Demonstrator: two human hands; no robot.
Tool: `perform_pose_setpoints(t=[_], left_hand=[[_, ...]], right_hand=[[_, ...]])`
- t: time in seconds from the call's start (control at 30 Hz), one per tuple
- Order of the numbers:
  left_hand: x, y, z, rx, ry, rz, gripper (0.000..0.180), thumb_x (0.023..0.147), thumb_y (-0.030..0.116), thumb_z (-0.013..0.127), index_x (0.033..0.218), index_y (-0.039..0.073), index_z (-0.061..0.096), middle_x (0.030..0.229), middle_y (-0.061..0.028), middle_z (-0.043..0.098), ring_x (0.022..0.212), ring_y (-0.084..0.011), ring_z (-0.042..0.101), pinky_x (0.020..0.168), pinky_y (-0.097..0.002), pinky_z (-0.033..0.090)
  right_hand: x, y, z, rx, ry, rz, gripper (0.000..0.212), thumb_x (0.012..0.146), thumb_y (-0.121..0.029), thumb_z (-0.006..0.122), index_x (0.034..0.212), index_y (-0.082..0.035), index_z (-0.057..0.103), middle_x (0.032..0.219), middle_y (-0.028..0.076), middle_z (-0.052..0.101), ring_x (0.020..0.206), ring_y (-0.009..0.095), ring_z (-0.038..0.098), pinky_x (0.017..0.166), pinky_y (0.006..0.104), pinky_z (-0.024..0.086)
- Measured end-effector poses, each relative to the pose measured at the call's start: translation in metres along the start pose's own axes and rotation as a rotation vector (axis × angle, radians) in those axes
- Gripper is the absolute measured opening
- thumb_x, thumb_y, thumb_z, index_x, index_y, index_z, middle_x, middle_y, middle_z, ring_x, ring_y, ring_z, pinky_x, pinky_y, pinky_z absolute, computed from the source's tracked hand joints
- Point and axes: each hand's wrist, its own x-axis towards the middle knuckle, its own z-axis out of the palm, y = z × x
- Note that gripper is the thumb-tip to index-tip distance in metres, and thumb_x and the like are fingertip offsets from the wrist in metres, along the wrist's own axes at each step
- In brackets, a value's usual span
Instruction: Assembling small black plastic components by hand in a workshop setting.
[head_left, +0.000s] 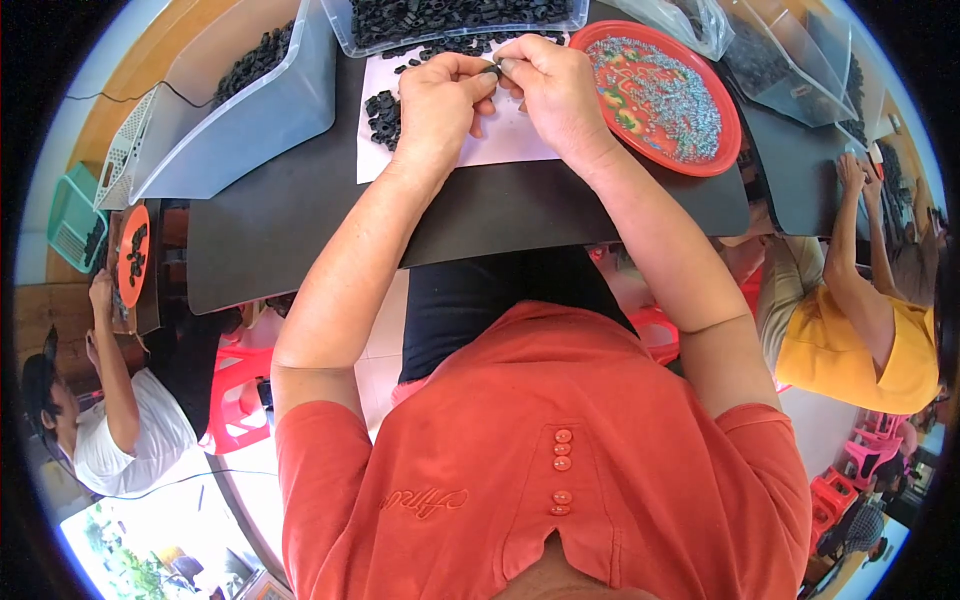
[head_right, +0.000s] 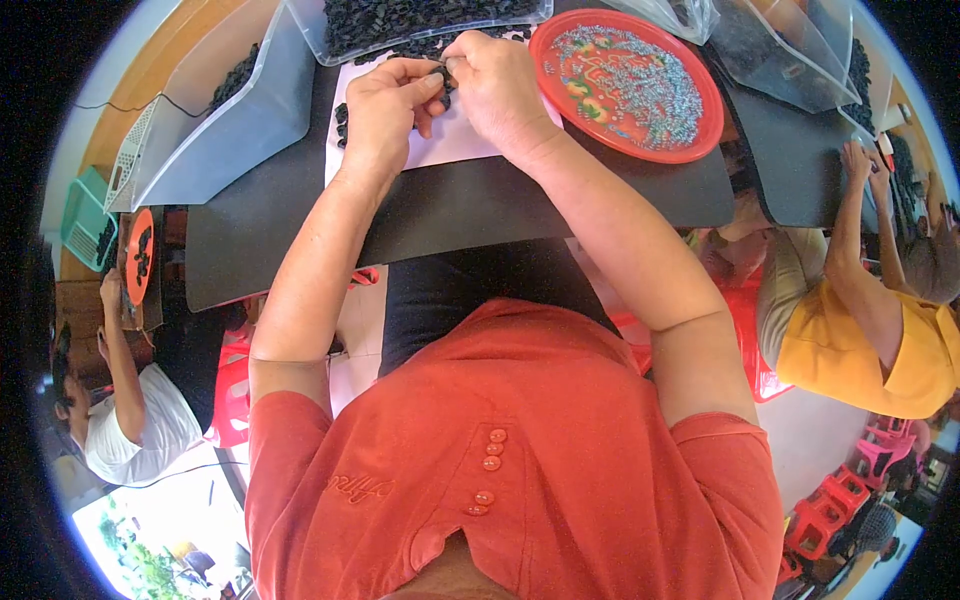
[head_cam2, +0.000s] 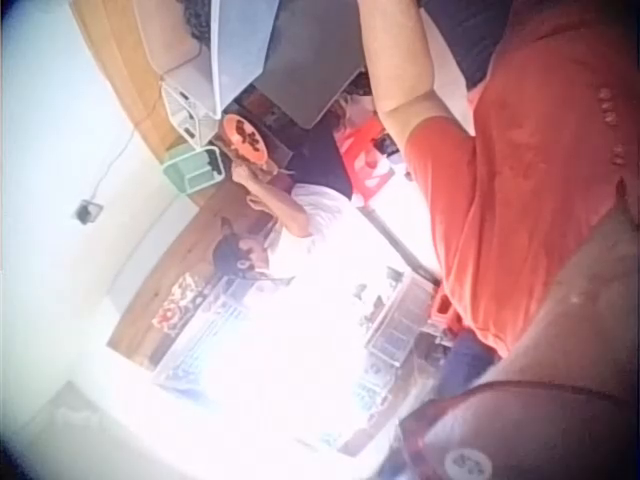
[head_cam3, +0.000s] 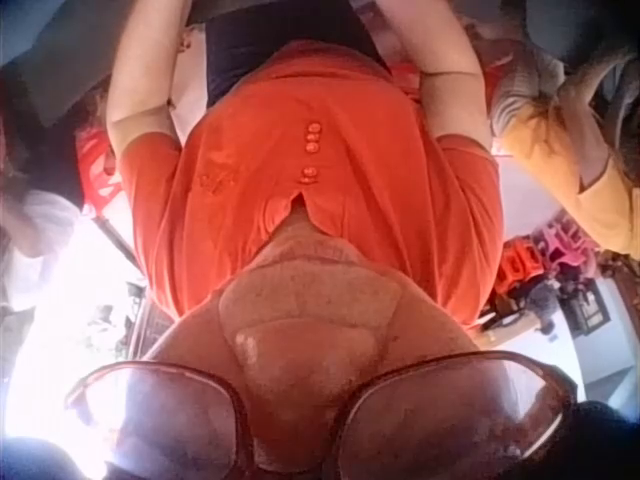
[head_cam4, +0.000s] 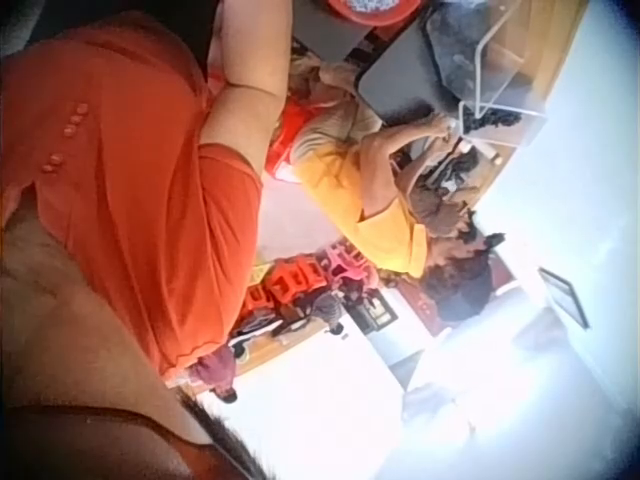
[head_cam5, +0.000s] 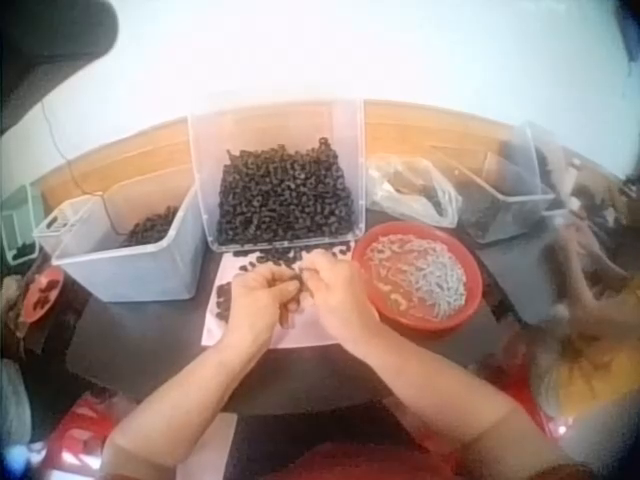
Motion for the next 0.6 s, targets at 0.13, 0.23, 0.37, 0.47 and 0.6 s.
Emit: perform_pose_setpoints(t=[0.13,0.23,0.37,0.47,0.6], left_hand=[[0.0009,-0.0013,0.0010,0.010,0.006,0.015,0.009,0.084,0.002,0.064,0.089,-0.005,0.064,0.066,-0.0056,0.062,0.052,-0.0087,0.055,0.039,-0.0233,0.041],[0.0012,-0.0022,-0.0002,0.065,0.019,0.027,0.009,0.083,0.003,0.065,0.088,-0.005,0.065,0.066,-0.0054,0.062,0.052,-0.0086,0.055,0.040,-0.0237,0.042],[-0.0007,-0.0003,0.0015,0.135,0.037,0.051,0.008,0.082,0.003,0.065,0.086,-0.004,0.065,0.066,-0.0045,0.062,0.053,-0.0083,0.056,0.041,-0.0231,0.043],[-0.0017,-0.0021,0.0030,0.133,0.049,0.061,0.007,0.081,0.002,0.065,0.084,-0.004,0.064,0.065,-0.0048,0.062,0.054,-0.0090,0.057,0.044,-0.0238,0.044],[-0.0019,-0.0073,0.0033,0.206,0.066,0.108,0.007,0.080,0.002,0.065,0.082,-0.004,0.064,0.066,-0.0060,0.062,0.054,-0.0105,0.058,0.048,-0.0257,0.045]], right_hand=[[0.0005,0.0007,-0.0021,0.022,-0.022,0.019,0.015,0.088,-0.009,0.055,0.090,-0.002,0.067,0.065,0.001,0.062,0.057,0.006,0.055,0.050,0.0225,0.045],[-0.0005,-0.0011,-0.0022,0.047,-0.014,0.028,0.014,0.087,-0.008,0.055,0.090,-0.001,0.068,0.065,0.002,0.062,0.057,0.007,0.056,0.051,0.0233,0.045],[-0.0007,-0.0006,0.0019,-0.073,0.037,-0.051,0.013,0.085,-0.007,0.057,0.090,-0.001,0.067,0.067,0.007,0.065,0.058,0.012,0.060,0.053,0.0272,0.047],[-0.0037,-0.0042,0.0047,-0.250,0.094,-0.144,0.011,0.083,-0.006,0.058,0.089,-0.001,0.066,0.071,0.013,0.066,0.062,0.023,0.065,0.058,0.0335,0.050],[-0.0067,-0.0074,0.0070,-0.319,0.147,-0.229,0.010,0.081,-0.003,0.057,0.087,-0.001,0.065,0.076,0.017,0.065,0.070,0.033,0.065,0.062,0.0388,0.051]])
